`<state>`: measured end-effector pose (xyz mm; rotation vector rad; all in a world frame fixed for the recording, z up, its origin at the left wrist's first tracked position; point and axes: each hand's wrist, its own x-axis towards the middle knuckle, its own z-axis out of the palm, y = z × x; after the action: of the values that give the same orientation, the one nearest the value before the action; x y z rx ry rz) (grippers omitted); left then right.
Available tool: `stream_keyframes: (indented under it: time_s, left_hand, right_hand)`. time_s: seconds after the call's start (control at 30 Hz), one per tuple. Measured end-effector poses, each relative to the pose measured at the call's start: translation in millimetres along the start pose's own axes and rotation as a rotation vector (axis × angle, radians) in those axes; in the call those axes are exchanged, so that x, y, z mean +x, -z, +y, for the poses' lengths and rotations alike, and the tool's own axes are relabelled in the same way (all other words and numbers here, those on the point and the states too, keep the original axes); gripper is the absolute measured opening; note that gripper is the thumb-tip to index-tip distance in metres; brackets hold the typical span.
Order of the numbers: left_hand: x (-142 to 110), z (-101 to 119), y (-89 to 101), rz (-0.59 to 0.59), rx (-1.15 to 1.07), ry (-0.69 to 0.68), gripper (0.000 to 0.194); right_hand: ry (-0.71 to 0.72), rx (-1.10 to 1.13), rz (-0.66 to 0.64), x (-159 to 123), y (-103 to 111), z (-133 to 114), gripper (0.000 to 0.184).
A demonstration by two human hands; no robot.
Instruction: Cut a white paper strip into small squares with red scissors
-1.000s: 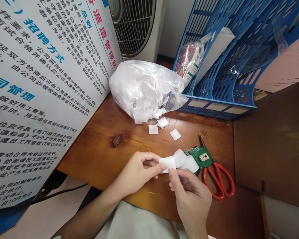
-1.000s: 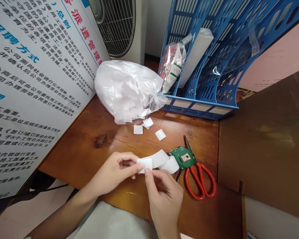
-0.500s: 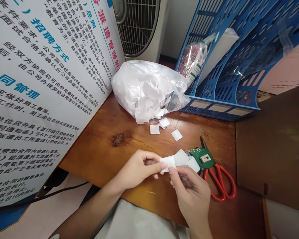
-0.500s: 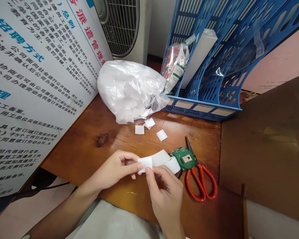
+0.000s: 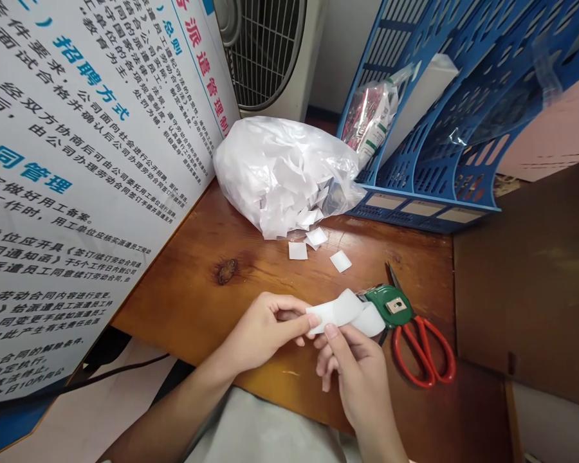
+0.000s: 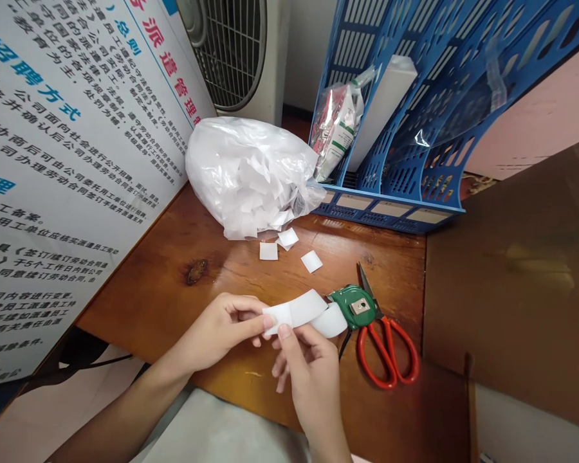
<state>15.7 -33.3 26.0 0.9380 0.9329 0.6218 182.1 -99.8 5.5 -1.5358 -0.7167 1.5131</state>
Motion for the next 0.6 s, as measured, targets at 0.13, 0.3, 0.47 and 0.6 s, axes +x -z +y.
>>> stream_keyframes:
  time_s: [0.13, 0.3, 0.47, 0.6]
  left_hand:
    - [-0.4, -1.7, -0.3, -0.002, -0.031, 0.023, 0.019]
    - [3.2, -3.4, 3.2, -0.047, -0.112, 0.108, 0.025]
    - [6.6, -4.4, 2.2, -0.027, -0.077, 0.133, 0.031]
    - [5.7, -4.6, 1.9, 0.030, 0.060, 0.067, 0.030]
  right_hand:
    - [0.054, 0.234, 0.075, 2.0, -8.2, 6.6, 0.030]
    - [0.114, 0.187, 0.051, 5.8, -2.2, 14.1, 0.026]
    - [0.125, 0.130, 0.052, 9.3, -2.8, 12.1, 0.029]
    - [0.092, -0.202, 0.002, -8.0, 3.0, -8.6, 0.035]
